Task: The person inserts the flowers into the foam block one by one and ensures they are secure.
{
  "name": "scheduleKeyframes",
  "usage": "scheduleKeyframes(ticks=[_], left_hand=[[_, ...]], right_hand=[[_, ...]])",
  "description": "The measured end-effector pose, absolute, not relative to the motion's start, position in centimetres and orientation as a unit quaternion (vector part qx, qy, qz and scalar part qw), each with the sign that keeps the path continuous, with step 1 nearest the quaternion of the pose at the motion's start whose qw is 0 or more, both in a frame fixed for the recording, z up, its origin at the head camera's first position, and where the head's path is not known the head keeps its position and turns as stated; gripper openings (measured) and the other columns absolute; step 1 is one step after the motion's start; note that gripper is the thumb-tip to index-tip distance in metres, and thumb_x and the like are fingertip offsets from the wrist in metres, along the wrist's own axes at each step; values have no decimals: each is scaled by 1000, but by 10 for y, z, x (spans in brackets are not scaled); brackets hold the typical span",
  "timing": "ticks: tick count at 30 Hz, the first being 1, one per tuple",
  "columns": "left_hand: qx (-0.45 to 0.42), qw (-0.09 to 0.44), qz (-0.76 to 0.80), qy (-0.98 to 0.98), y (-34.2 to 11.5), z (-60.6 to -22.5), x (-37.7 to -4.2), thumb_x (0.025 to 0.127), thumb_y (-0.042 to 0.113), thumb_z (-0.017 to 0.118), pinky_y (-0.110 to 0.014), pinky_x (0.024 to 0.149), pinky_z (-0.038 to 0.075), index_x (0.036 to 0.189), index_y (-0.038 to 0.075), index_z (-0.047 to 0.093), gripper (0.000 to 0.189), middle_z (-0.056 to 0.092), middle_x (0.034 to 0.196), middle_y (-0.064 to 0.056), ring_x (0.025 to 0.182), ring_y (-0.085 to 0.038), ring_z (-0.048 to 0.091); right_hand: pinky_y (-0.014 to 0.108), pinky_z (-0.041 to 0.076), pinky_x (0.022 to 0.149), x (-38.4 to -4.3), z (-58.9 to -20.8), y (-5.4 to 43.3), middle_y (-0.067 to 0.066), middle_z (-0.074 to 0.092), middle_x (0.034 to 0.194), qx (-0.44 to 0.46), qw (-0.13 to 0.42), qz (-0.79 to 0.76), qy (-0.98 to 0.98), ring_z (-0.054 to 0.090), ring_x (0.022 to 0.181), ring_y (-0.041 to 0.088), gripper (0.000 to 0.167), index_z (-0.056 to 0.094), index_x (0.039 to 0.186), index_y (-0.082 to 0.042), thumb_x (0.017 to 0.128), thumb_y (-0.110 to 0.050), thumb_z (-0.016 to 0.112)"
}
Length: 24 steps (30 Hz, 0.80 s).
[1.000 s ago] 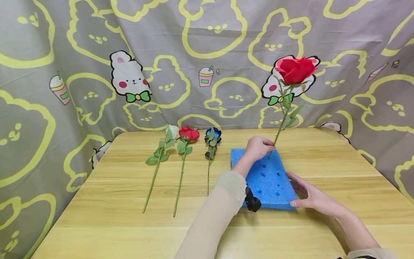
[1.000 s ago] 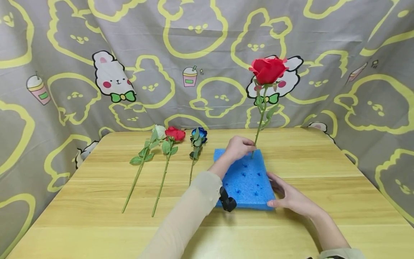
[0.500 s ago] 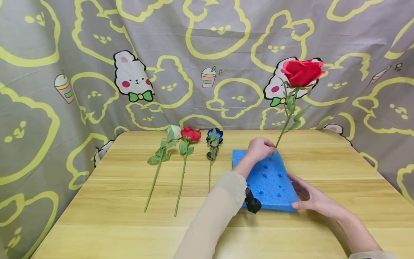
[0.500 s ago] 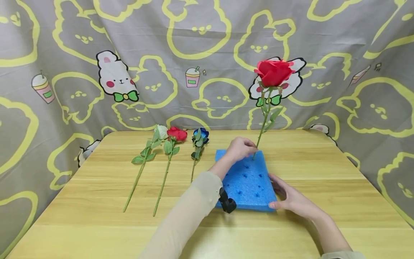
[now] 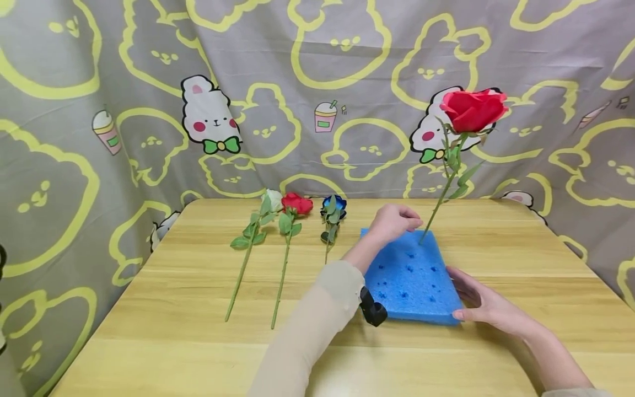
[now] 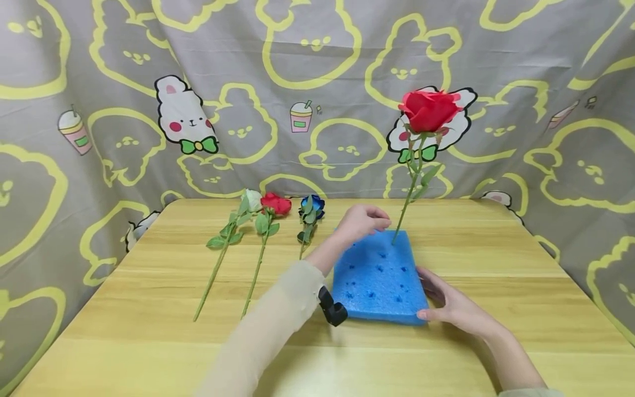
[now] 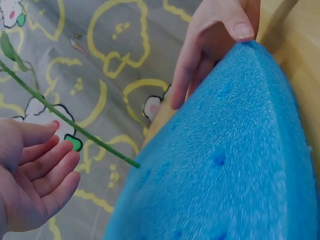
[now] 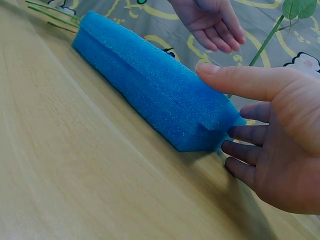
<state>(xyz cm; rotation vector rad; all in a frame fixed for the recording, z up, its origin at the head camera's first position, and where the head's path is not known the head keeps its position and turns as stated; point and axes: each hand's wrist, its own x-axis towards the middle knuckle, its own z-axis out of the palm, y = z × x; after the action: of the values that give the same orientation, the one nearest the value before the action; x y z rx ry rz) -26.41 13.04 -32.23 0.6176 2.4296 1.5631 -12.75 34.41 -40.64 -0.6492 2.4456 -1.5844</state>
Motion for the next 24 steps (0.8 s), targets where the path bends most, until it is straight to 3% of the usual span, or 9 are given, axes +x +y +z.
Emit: scheduleKeyframes(ticks=[5,8,12,24], left_hand=[[214,110,538,808,112,-315,-259,87,23,67,-22,69,49,92,14,71,11,65,77,7,79,-13,64],[221,111,540,805,100,-310,-257,87,23,67,-22,70,49,93,13,71,12,65,78,7,79,-13,64],[230,107,533,808,83,-304,-254,87,24,67,-21,69,49,93,13,71,13,66,79,7,77,-10,63],[221,91,554,798,22,-302,-243,86,21,67,-29,74,53,98,8,69,18,68,85,1,83,-22,65]], right_hand=[[7,31,93,-128,-408,344,34,16,144,-221,76,-529,816,33,119,-14,75,10,142,13,85,5,59],[7,31,93,-128,-409,345,6,25,147,-229,69,-530,813,33,119,-13,74,10,141,13,85,6,59],[7,31,93,-129,-408,346,-24,27,137,-248,66,-538,803,33,120,-13,74,9,140,16,85,9,57],[6,30,93,-129,-409,347,-25,25,138,-254,80,-550,792,31,121,-13,74,6,141,15,86,9,55]])
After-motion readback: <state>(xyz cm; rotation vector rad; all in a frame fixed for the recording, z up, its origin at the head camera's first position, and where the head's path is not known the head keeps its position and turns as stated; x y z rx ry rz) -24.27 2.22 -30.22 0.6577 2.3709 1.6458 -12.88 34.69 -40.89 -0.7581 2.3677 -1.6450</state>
